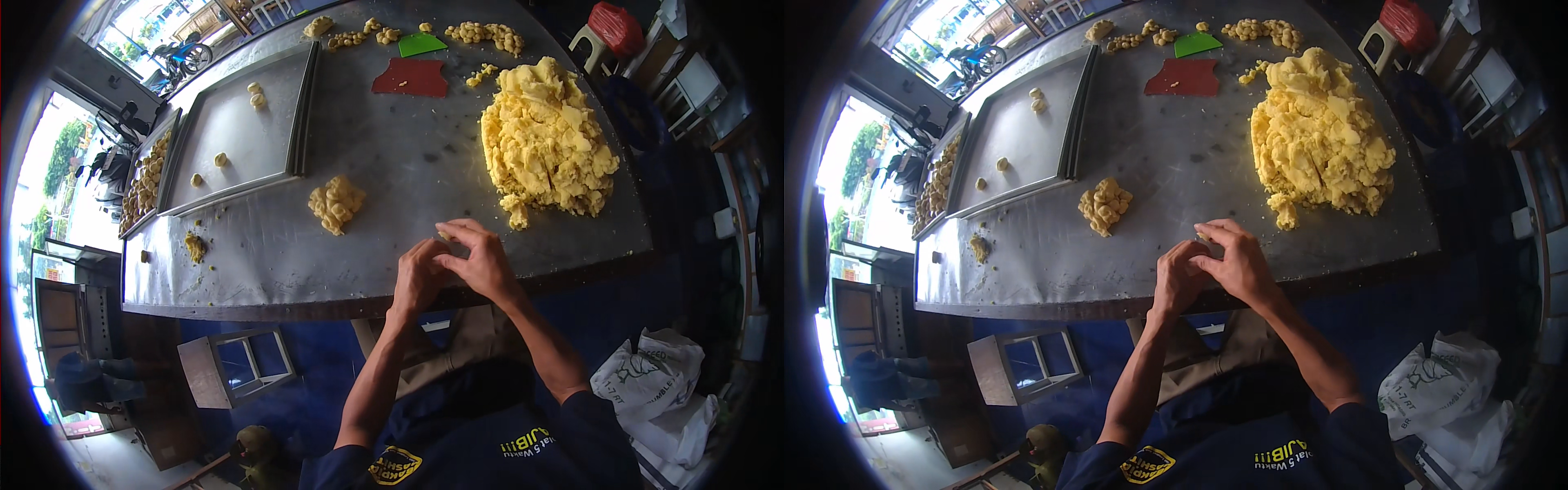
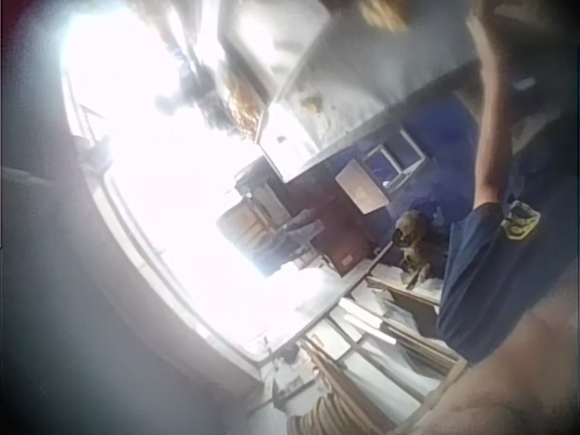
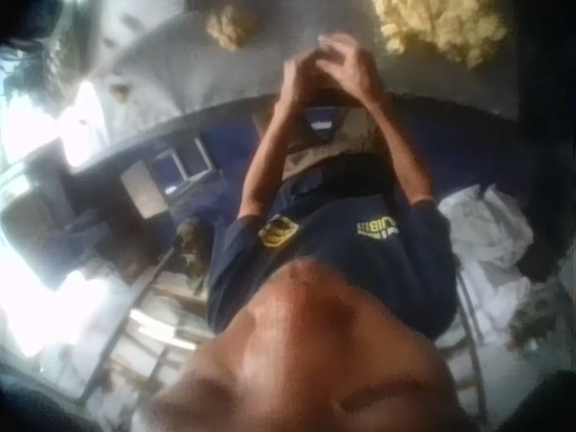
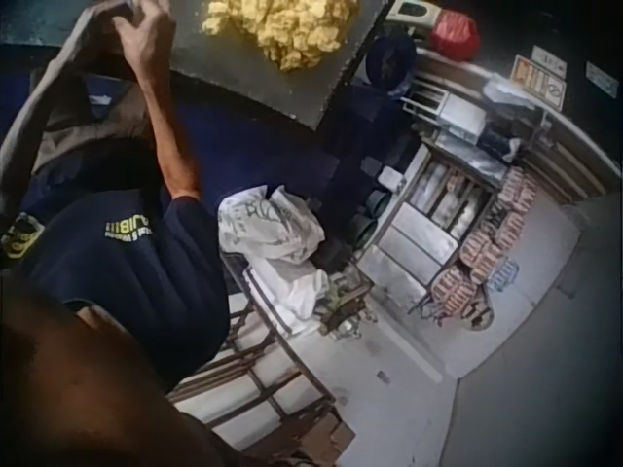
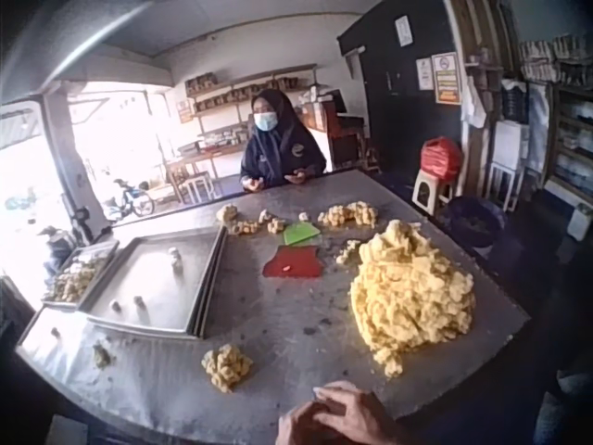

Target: The person shapes dough into balls by hand and places them onto a tray. They take portions from a mound of dough on a metal table, roll them between their palms, and arrange the balls in rows on a metal tray.

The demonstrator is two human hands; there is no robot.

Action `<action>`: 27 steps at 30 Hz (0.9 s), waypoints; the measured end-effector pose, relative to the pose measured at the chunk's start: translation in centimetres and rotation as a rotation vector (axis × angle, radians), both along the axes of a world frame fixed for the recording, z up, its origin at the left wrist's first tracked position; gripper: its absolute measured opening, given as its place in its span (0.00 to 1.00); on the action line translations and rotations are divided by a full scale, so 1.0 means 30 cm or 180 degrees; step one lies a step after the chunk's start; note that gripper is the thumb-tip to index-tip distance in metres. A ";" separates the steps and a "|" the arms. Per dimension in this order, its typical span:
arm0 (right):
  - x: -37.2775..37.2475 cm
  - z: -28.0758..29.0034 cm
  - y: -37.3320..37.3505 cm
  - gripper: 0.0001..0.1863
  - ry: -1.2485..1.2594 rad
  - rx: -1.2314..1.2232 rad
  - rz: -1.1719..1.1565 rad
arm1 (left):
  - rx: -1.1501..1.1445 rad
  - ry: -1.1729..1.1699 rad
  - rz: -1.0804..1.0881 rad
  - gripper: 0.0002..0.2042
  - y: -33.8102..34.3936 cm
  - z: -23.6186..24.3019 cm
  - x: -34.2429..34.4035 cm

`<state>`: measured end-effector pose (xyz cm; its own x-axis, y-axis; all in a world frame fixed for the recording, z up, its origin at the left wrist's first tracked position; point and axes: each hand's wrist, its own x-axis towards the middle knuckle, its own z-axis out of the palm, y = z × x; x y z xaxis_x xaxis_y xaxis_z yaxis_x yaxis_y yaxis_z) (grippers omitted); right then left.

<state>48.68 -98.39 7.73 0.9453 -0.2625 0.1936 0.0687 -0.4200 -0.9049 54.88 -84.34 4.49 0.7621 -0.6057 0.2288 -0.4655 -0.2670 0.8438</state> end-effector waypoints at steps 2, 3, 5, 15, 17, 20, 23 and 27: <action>-0.006 -0.005 0.007 0.25 -0.0155 -0.0488 -0.0120 | 0.0034 0.0029 0.0025 0.12 0.002 -0.004 -0.009; -0.009 -0.006 0.011 0.24 -0.0232 -0.0733 -0.0178 | 0.0009 0.0061 0.0054 0.12 0.003 -0.006 -0.014; -0.023 0.026 0.023 0.21 -0.0262 -0.0549 -0.0260 | -0.0104 0.0215 0.0247 0.13 -0.001 0.003 -0.016; -0.034 0.024 0.037 0.07 -0.0014 -0.0799 0.0140 | -0.0123 0.0244 0.0280 0.10 0.009 -0.002 -0.008; -0.014 0.033 0.013 0.08 0.0116 -0.0675 0.0132 | 0.0023 0.0155 0.0186 0.08 0.006 -0.009 -0.009; -0.023 0.042 -0.036 0.15 0.0173 -0.0829 0.0050 | 0.0228 0.0068 0.0120 0.07 -0.005 -0.004 -0.007; -0.035 0.049 -0.174 0.22 -0.0143 -0.1675 -0.0475 | 0.0243 0.0215 0.0470 0.12 -0.002 0.021 -0.021; -0.063 -0.027 -0.334 0.20 0.0222 -0.1983 -0.0531 | -0.0519 0.0510 0.0497 0.16 -0.019 -0.009 -0.002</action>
